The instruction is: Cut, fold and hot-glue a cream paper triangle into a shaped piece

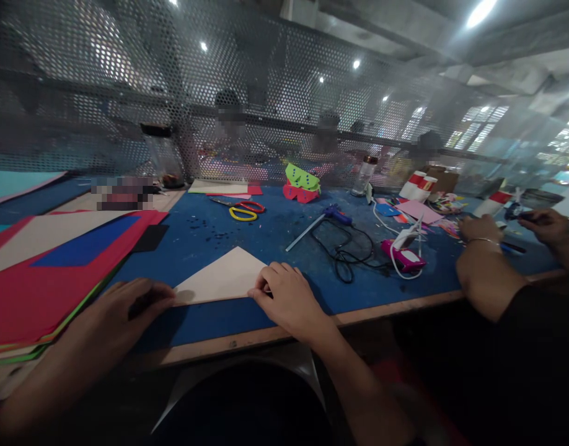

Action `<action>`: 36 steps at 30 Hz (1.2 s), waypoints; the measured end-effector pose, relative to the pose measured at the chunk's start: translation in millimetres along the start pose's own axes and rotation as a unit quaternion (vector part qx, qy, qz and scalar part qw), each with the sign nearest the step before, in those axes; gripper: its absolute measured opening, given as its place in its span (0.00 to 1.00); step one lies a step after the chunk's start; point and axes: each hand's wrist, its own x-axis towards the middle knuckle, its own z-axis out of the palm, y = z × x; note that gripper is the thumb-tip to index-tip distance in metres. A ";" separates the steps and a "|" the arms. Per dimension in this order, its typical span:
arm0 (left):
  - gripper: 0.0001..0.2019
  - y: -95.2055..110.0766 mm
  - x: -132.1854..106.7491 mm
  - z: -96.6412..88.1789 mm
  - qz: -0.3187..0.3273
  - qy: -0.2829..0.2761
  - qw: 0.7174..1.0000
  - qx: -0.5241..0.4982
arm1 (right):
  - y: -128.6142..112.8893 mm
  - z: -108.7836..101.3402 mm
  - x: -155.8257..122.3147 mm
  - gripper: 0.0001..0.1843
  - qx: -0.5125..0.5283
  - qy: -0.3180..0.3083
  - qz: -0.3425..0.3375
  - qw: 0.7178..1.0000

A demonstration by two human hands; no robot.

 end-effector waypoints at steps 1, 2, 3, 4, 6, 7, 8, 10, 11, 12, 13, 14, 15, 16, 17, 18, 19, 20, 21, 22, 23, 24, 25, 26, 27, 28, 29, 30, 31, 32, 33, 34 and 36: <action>0.18 0.0 0.1 -0.3 -0.005 0.001 1.000 0.004 | 0.1 0.1 0.0 0.07 -0.001 0.000 0.000 1.000; 0.18 -0.1 0.1 -0.7 -0.010 0.000 1.000 0.008 | 0.2 0.2 -0.1 0.07 -0.001 -0.001 -0.001 1.000; 0.19 -0.3 0.1 -1.1 -0.015 -0.003 1.000 0.010 | 0.1 0.1 -0.1 0.07 -0.002 -0.001 -0.002 1.000; 0.19 -0.6 0.0 -1.5 -0.017 -0.005 1.000 0.012 | 0.0 0.0 0.0 0.07 -0.003 -0.002 -0.002 1.000; 0.18 -1.6 -0.2 -2.2 -0.020 -0.011 1.000 0.012 | -0.7 -0.6 0.1 0.07 -0.001 -0.005 -0.001 1.000; 0.18 -2.4 -0.4 -2.3 -0.019 -0.012 1.000 0.012 | -1.1 -1.0 0.2 0.07 -0.001 -0.005 -0.001 1.000; 0.17 -3.3 -0.5 -2.3 -0.017 -0.008 1.000 0.013 | -1.5 -1.4 0.3 0.07 0.000 -0.005 0.000 1.000; 0.16 -5.6 -0.8 -1.9 -0.006 -0.003 1.000 0.014 | -1.8 -1.9 0.5 0.07 0.003 -0.006 0.001 1.000; 0.16 -6.7 -0.9 -1.6 0.000 -0.001 1.000 0.014 | -1.7 -1.9 0.6 0.06 0.004 -0.007 0.001 1.000; 0.15 -7.8 -1.0 -1.3 0.005 0.001 1.000 0.014 | -1.4 -1.7 0.7 0.06 0.004 -0.007 0.001 1.000; 0.15 -8.7 -1.1 -1.0 0.008 0.001 1.000 0.015 | -0.8 -1.4 0.8 0.06 0.005 -0.008 0.000 1.000; 0.15 -9.3 -1.3 -0.9 0.008 0.002 1.000 0.016 | -0.2 -1.0 0.8 0.06 0.005 -0.007 -0.002 1.000; 0.15 -9.7 -1.5 -0.9 0.007 0.003 1.000 0.017 | 0.4 -0.6 0.9 0.07 0.004 -0.006 -0.003 1.000; 0.15 -9.9 -1.6 -0.9 0.006 0.005 1.000 0.019 | 1.0 -0.2 1.0 0.07 0.003 -0.005 -0.005 1.000; 0.15 -9.9 -1.6 -1.0 0.006 0.005 1.000 0.021 | 1.3 0.0 1.0 0.07 0.003 -0.005 -0.005 1.000; 0.15 -9.9 -1.6 -1.1 0.005 0.006 1.000 0.024 | 1.4 0.1 1.0 0.07 0.003 -0.005 -0.005 1.000; 0.15 -9.8 -1.6 -1.1 0.006 0.006 1.000 0.026 | 1.2 0.0 0.9 0.07 0.005 -0.006 -0.005 1.000; 0.15 -9.7 -1.7 -1.1 0.007 0.006 1.000 0.028 | 0.8 -0.3 0.8 0.07 0.006 -0.006 -0.005 1.000; 0.15 -9.7 -1.8 -0.9 0.008 0.006 0.999 0.030 | 0.3 -0.6 0.7 0.07 0.006 -0.006 -0.003 1.000; 0.15 -9.7 -2.1 -0.7 0.010 0.007 0.999 0.031 | -0.2 -1.0 0.6 0.07 0.006 -0.006 -0.002 1.000; 0.15 -9.7 -2.5 -0.5 0.012 0.008 0.999 0.032 | -0.7 -1.4 0.5 0.07 0.006 -0.007 0.000 1.000; 0.15 -9.8 -3.0 -0.3 0.014 0.008 0.999 0.032 | -1.0 -1.7 0.4 0.07 0.006 -0.008 0.002 1.000; 0.15 -9.9 -3.7 -0.1 0.016 0.009 0.999 0.034 | -1.2 -2.0 0.4 0.07 0.006 -0.008 0.002 1.000; 0.15 -10.0 -4.3 -0.1 0.017 0.009 0.999 0.038 | -1.1 -2.0 0.3 0.07 0.006 -0.008 0.002 1.000; 0.14 -10.2 -5.0 -0.3 0.015 0.009 0.999 0.042 | -0.8 -2.0 0.3 0.07 0.007 -0.008 0.000 1.000; 0.14 -10.3 -5.6 -0.5 0.014 0.009 0.999 0.046 | -0.5 -1.9 0.3 0.07 0.007 -0.007 0.000 1.000; 0.14 -10.4 -6.2 -0.8 0.012 0.009 0.999 0.051 | -0.2 -1.8 0.3 0.07 0.007 -0.007 0.000 1.000; 0.14 -10.5 -6.6 -1.1 0.010 0.010 0.998 0.054 | 0.1 -1.7 0.2 0.07 0.007 -0.006 0.000 1.000; 0.14 -10.6 -6.9 -1.3 0.010 0.011 0.998 0.055 | 0.2 -1.6 0.2 0.07 0.007 -0.007 0.000 1.000; 0.14 -10.6 -7.1 -1.5 0.010 0.012 0.998 0.055 | 0.1 -1.6 0.2 0.07 0.007 -0.008 0.000 1.000; 0.14 -10.7 -7.3 -1.5 0.012 0.014 0.998 0.054 | -0.1 -1.7 0.2 0.07 0.007 -0.009 0.000 1.000; 0.14 -10.7 -7.4 -1.5 0.013 0.016 0.998 0.054 | -0.6 -1.9 0.2 0.07 0.006 -0.009 0.001 1.000; 0.14 -10.7 -7.4 -1.2 0.018 0.020 0.998 0.055 | -1.8 -2.4 0.3 0.07 0.004 -0.009 0.004 1.000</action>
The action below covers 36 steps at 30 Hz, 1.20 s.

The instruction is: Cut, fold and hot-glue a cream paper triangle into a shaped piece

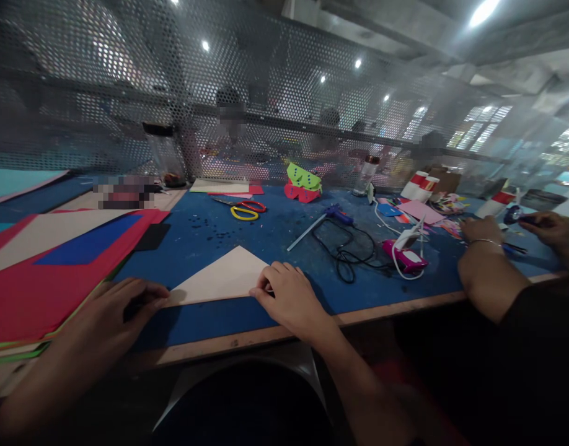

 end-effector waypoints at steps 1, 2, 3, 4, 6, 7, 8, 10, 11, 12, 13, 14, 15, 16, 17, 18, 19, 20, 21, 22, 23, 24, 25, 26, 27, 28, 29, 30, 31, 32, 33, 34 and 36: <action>0.14 0.0 0.0 0.2 0.002 0.001 1.000 0.002 | -0.6 -0.2 0.1 0.06 -0.002 0.000 0.002 1.000; 0.14 0.0 -0.1 0.3 0.004 0.002 1.000 0.006 | -1.1 -0.5 0.3 0.06 -0.003 -0.002 0.004 1.000; 0.13 0.0 -0.2 0.4 0.005 0.003 1.000 0.011 | -1.4 -0.7 0.5 0.06 -0.003 -0.004 0.007 1.000; 0.13 0.1 -0.3 0.4 0.006 0.003 1.000 0.014 | -1.6 -0.8 0.6 0.06 -0.003 -0.005 0.008 1.000; 0.12 0.5 -0.5 0.5 0.008 0.005 1.000 0.015 | -1.5 -0.9 0.7 0.06 0.000 -0.007 0.009 1.000; 0.12 0.8 -0.7 0.6 0.009 0.008 1.000 0.015 | -1.2 -0.9 0.6 0.07 0.002 -0.006 0.008 1.000; 0.12 1.3 -0.9 0.7 0.009 0.013 1.000 0.014 | -0.9 -0.7 0.5 0.07 0.004 -0.004 0.006 1.000; 0.12 2.5 -1.5 0.9 0.005 0.020 1.000 0.015 | -0.2 -0.3 0.3 0.07 0.005 -0.001 0.003 1.000; 0.12 3.1 -1.8 1.1 0.002 0.022 1.000 0.017 | 0.1 -0.1 0.2 0.07 0.005 0.000 0.003 1.000; 0.12 3.8 -2.1 1.1 0.001 0.023 1.000 0.019 | 0.2 0.1 0.2 0.07 0.006 0.000 0.002 1.000; 0.12 4.3 -2.4 1.1 0.001 0.026 0.999 0.022 | 0.3 0.3 0.3 0.07 0.007 0.000 0.000 1.000; 0.13 4.7 -2.7 1.1 0.004 0.027 0.999 0.025 | 0.4 0.4 0.4 0.07 0.008 -0.001 -0.001 1.000; 0.13 4.9 -2.9 0.9 0.008 0.026 0.999 0.027 | 0.3 0.5 0.6 0.07 0.008 -0.001 -0.001 1.000; 0.12 4.9 -3.1 0.7 0.010 0.023 0.999 0.029 | 0.3 0.5 0.8 0.07 0.008 -0.001 0.000 1.000; 0.12 4.6 -3.3 0.5 0.011 0.020 0.999 0.030 | 0.2 0.5 0.9 0.07 0.008 -0.001 0.001 1.000; 0.12 4.0 -3.5 0.4 0.010 0.017 0.999 0.030 | 0.1 0.5 1.0 0.07 0.007 -0.001 0.002 1.000; 0.12 3.4 -3.7 0.4 0.009 0.015 0.999 0.030 | 0.1 0.5 1.1 0.07 0.005 -0.001 0.002 1.000; 0.12 2.6 -4.0 0.5 0.007 0.013 0.999 0.030 | 0.1 0.5 1.0 0.07 0.004 -0.001 0.002 1.000; 0.12 2.0 -4.3 0.7 0.006 0.015 0.999 0.031 | 0.2 0.5 0.9 0.07 0.004 -0.002 0.002 1.000; 0.13 1.4 -4.5 1.0 0.005 0.017 0.999 0.033 | 0.3 0.5 0.8 0.07 0.004 -0.001 0.001 1.000; 0.12 1.1 -4.7 1.3 0.005 0.018 0.999 0.035 | 0.5 0.6 0.7 0.07 0.004 0.000 0.000 1.000; 0.12 1.1 -4.8 1.6 0.004 0.019 0.999 0.039 | 0.7 0.7 0.5 0.07 0.004 0.001 -0.001 1.000; 0.12 1.4 -4.8 1.7 0.004 0.020 0.999 0.042 | 0.9 0.9 0.4 0.07 0.005 0.002 -0.002 1.000; 0.12 2.0 -4.8 1.7 0.004 0.021 0.999 0.044 | 1.1 1.0 0.3 0.07 0.005 0.002 -0.004 1.000; 0.12 2.7 -4.6 1.5 0.003 0.022 0.999 0.045 | 1.3 1.0 0.3 0.07 0.006 0.002 -0.006 1.000; 0.13 3.7 -4.5 1.1 0.001 0.023 0.999 0.046 | 1.3 1.0 0.4 0.07 0.006 0.002 -0.007 1.000; 0.13 4.7 -4.3 0.7 0.000 0.025 0.999 0.048 | 1.2 1.0 0.5 0.07 0.006 0.002 -0.007 1.000; 0.13 5.8 -4.2 0.3 -0.003 0.027 0.998 0.050 | 1.0 0.8 0.7 0.07 0.005 0.002 -0.007 1.000; 0.13 6.7 -4.1 -0.1 -0.005 0.028 0.998 0.053 | 0.7 0.6 0.8 0.07 0.005 0.002 -0.005 1.000; 0.13 7.4 -4.0 -0.3 -0.005 0.027 0.998 0.057 | 0.4 0.3 1.0 0.07 0.004 0.002 -0.003 1.000; 0.13 7.9 -4.0 -0.3 -0.003 0.026 0.998 0.060 | 0.0 0.1 1.1 0.07 0.004 0.001 -0.001 1.000; 0.13 8.0 -4.0 -0.1 -0.002 0.025 0.998 0.062 | -0.3 -0.1 1.1 0.07 0.004 0.000 0.001 1.000; 0.13 7.5 -4.1 0.8 0.000 0.027 0.998 0.064 | -0.7 -0.4 1.1 0.08 0.004 0.001 0.003 1.000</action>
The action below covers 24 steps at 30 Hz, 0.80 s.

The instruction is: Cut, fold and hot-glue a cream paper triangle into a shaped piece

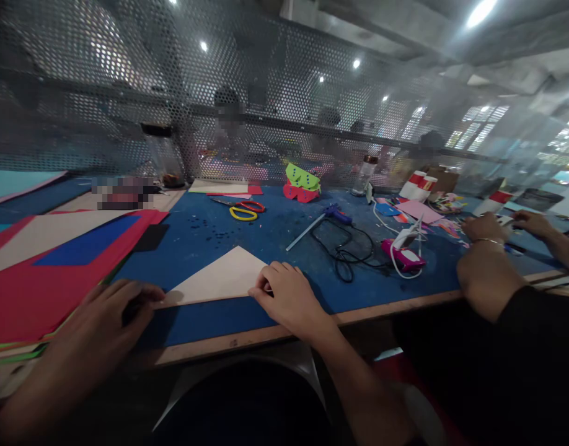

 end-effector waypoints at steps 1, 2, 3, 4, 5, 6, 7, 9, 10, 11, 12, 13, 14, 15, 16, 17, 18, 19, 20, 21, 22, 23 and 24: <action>0.13 -0.5 -0.2 0.6 0.000 0.002 1.000 0.000 | -0.1 0.0 -0.1 0.08 0.000 0.001 0.000 1.000; 0.13 -1.1 -0.3 1.0 -0.003 0.005 1.000 0.001 | 0.0 0.0 -0.1 0.08 0.000 0.002 -0.001 1.000; 0.13 -1.5 -0.5 1.3 -0.004 0.007 1.000 0.002 | 0.1 0.1 -0.2 0.08 0.000 0.003 -0.003 1.000; 0.13 -1.5 -0.7 1.5 -0.003 0.009 1.000 0.003 | 0.2 0.2 -0.2 0.08 0.001 0.003 -0.004 1.000; 0.13 -1.1 -0.8 1.3 0.000 0.011 1.000 0.005 | 0.4 0.3 -0.2 0.08 0.001 0.003 -0.006 1.000; 0.13 0.1 -1.0 1.1 0.006 0.016 1.000 0.007 | 0.6 0.5 -0.1 0.08 0.002 0.003 -0.007 1.000; 0.13 2.2 -1.2 0.8 0.014 0.022 1.000 0.008 | 0.8 0.6 0.1 0.08 0.002 0.002 -0.007 1.000; 0.13 9.2 -1.4 0.3 0.035 0.042 0.998 0.003 | 1.3 0.9 0.4 0.08 0.003 0.002 -0.005 1.000; 0.13 14.0 -1.4 0.4 0.048 0.050 0.998 -0.005 | 1.6 1.2 0.5 0.08 0.004 0.001 -0.004 1.000; 0.13 19.5 -1.3 0.9 0.058 0.058 0.996 -0.019 | 2.0 1.4 0.6 0.08 0.005 0.000 -0.004 1.000; 0.12 25.3 -0.9 1.6 0.076 0.052 0.995 -0.040 | 2.3 1.6 0.6 0.08 0.006 0.000 -0.004 1.000; 0.12 31.1 -0.3 2.8 0.090 0.041 0.993 -0.060 | 2.6 1.8 0.5 0.08 0.007 0.000 -0.005 1.000; 0.11 36.5 0.7 4.2 0.105 0.031 0.991 -0.075 | 2.9 2.0 0.4 0.08 0.008 0.000 -0.006 1.000; 0.10 41.3 1.9 5.8 0.108 0.028 0.990 -0.082 | 3.1 2.2 0.2 0.08 0.010 0.001 -0.007 1.000; 0.10 45.2 3.3 7.5 0.105 0.016 0.991 -0.084 | 3.3 2.2 0.0 0.08 0.011 0.003 -0.008 1.000; 0.10 48.4 4.8 9.2 0.098 0.005 0.991 -0.088 | 3.3 2.3 -0.2 0.08 0.011 0.004 -0.009 1.000; 0.10 50.7 6.3 10.9 0.088 -0.005 0.992 -0.089 | 3.2 2.2 -0.4 0.08 0.011 0.004 -0.010 1.000; 0.10 52.4 7.8 12.3 0.077 -0.014 0.993 -0.091 | 3.1 2.1 -0.5 0.08 0.009 0.004 -0.010 1.000; 0.10 53.5 9.1 13.6 0.068 -0.021 0.993 -0.093 | 2.9 1.9 -0.6 0.08 0.007 0.003 -0.010 1.000; 0.10 54.4 10.3 14.8 0.061 -0.025 0.993 -0.095 | 2.7 1.7 -0.6 0.08 0.005 0.002 -0.011 1.000; 0.11 55.0 11.3 15.8 0.057 -0.027 0.993 -0.097 | 2.6 1.5 -0.6 0.08 0.004 0.001 -0.012 1.000; 0.11 55.5 12.2 16.7 0.054 -0.030 0.993 -0.097 | 2.5 1.3 -0.6 0.08 0.004 0.001 -0.012 1.000; 0.11 55.9 12.9 17.5 0.052 -0.033 0.993 -0.096 | 2.5 1.2 -0.5 0.08 0.005 0.000 -0.012 1.000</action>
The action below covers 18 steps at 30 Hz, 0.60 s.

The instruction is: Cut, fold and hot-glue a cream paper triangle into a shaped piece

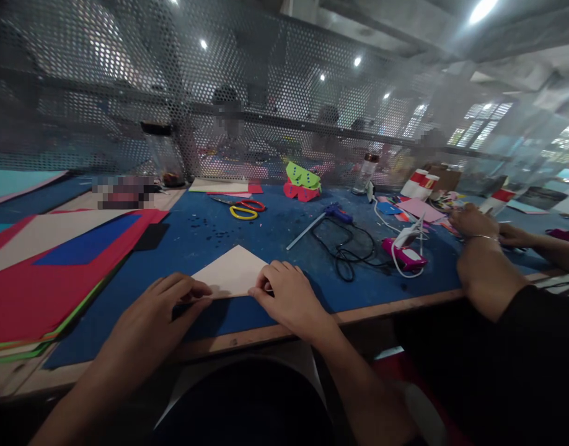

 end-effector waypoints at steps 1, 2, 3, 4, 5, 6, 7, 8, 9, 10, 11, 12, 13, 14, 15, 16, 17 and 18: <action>0.11 0.2 0.7 0.7 -0.001 -0.003 1.000 0.004 | 0.0 -0.1 0.0 0.08 0.001 0.000 0.000 1.000; 0.11 0.3 1.3 1.3 -0.002 -0.006 1.000 0.009 | 0.1 -0.1 0.1 0.08 0.001 0.000 0.000 1.000; 0.11 0.3 1.8 1.8 -0.003 -0.009 1.000 0.016 | 0.2 -0.2 0.1 0.08 0.001 0.000 0.000 1.000; 0.11 0.3 2.3 2.2 -0.003 -0.011 1.000 0.024 | 0.2 -0.3 0.1 0.08 0.000 -0.001 0.000 1.000; 0.11 0.3 2.7 2.5 -0.004 -0.013 0.999 0.031 | 0.3 -0.4 0.2 0.08 -0.001 -0.001 0.000 1.000; 0.11 0.3 3.1 2.6 -0.005 -0.015 0.999 0.036 | 0.3 -0.6 0.2 0.08 -0.002 -0.003 0.001 1.000; 0.11 0.2 3.5 2.8 -0.006 -0.017 0.999 0.040 | 0.3 -0.9 0.1 0.08 -0.001 -0.004 0.003 1.000; 0.11 0.2 3.9 2.8 -0.008 -0.018 0.999 0.043 | 0.3 -1.2 0.1 0.08 0.002 -0.005 0.004 1.000; 0.12 0.3 4.3 2.9 -0.009 -0.020 0.999 0.045 | 0.4 -1.4 0.0 0.08 0.005 -0.006 0.004 1.000; 0.12 0.5 4.7 3.0 -0.010 -0.021 0.999 0.047 | 0.4 -1.6 -0.1 0.08 0.008 -0.006 0.004 1.000; 0.12 0.9 5.2 3.0 -0.010 -0.023 0.998 0.049 | 0.4 -1.8 -0.2 0.08 0.009 -0.005 0.003 1.000; 0.12 1.4 5.5 3.0 -0.011 -0.026 0.998 0.052 | 0.4 -1.8 -0.3 0.08 0.009 -0.004 0.002 1.000; 0.11 2.0 5.8 2.9 -0.014 -0.029 0.998 0.055 | 0.3 -1.8 -0.3 0.08 0.009 -0.003 0.003 1.000; 0.11 2.7 6.1 2.7 -0.017 -0.032 0.998 0.058 | 0.2 -1.7 -0.3 0.08 0.008 -0.003 0.004 1.000; 0.11 3.5 6.3 2.5 -0.020 -0.034 0.997 0.061 | 0.0 -1.6 -0.3 0.08 0.007 -0.002 0.005 1.000; 0.10 4.2 6.4 2.1 -0.023 -0.035 0.997 0.063 | -0.1 -1.4 -0.3 0.08 0.005 -0.001 0.005 1.000; 0.10 4.9 6.5 1.8 -0.025 -0.036 0.997 0.065 | -0.3 -1.3 -0.2 0.08 0.004 0.000 0.004 1.000; 0.09 5.3 6.7 1.5 -0.027 -0.037 0.997 0.066 | -0.5 -1.2 -0.2 0.08 0.001 0.001 0.003 1.000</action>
